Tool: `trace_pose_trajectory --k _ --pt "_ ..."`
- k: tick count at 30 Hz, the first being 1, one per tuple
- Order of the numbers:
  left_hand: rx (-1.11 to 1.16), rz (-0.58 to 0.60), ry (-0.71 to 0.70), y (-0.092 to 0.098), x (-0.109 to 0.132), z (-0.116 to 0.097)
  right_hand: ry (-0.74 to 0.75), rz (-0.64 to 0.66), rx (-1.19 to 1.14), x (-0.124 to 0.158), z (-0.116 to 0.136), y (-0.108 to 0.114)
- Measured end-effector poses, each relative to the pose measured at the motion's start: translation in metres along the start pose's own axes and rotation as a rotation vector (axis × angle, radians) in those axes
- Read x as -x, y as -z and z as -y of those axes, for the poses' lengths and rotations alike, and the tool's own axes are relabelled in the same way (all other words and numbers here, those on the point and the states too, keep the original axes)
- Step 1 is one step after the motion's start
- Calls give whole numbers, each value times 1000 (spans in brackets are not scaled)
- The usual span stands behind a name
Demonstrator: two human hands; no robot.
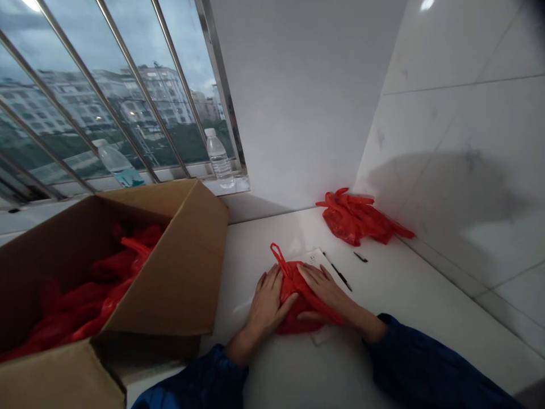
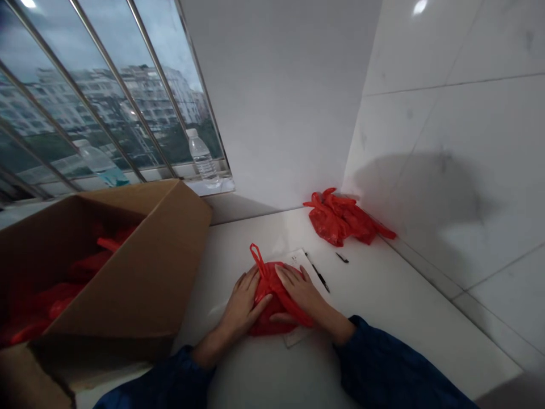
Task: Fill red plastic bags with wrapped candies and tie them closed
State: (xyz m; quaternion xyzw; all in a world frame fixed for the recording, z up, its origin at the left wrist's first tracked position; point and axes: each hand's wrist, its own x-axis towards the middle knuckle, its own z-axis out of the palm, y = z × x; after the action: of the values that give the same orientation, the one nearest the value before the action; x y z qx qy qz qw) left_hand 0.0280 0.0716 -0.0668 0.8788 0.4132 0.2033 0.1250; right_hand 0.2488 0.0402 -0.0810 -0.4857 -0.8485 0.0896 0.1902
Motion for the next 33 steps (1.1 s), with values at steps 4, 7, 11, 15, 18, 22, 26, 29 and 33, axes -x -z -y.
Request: trace_pose_trajectory --k 4,7,11,15,18,22,26,29,33 --pt "20 5 15 -3 1 2 -12 50 16 2 -2 -4" --pt "21 18 31 -4 1 2 -2 60 40 3 -3 -9" --pt "35 25 32 -5 2 3 0 66 43 3 -3 -13" --pt "44 16 36 -4 4 2 -5 95 -68 6 -7 -2" --pt "38 17 36 -4 4 1 3 89 -294 10 -14 16" --pt "26 26 44 -4 4 0 -25 -9 -496 12 -22 26" --pt "5 43 51 -4 3 -1 -13 -66 -369 8 -27 16" --pt "-14 54 51 -3 3 -1 -11 -81 -317 9 -33 15" --pt "-31 57 47 0 4 -2 -17 -110 -321 13 -29 25"
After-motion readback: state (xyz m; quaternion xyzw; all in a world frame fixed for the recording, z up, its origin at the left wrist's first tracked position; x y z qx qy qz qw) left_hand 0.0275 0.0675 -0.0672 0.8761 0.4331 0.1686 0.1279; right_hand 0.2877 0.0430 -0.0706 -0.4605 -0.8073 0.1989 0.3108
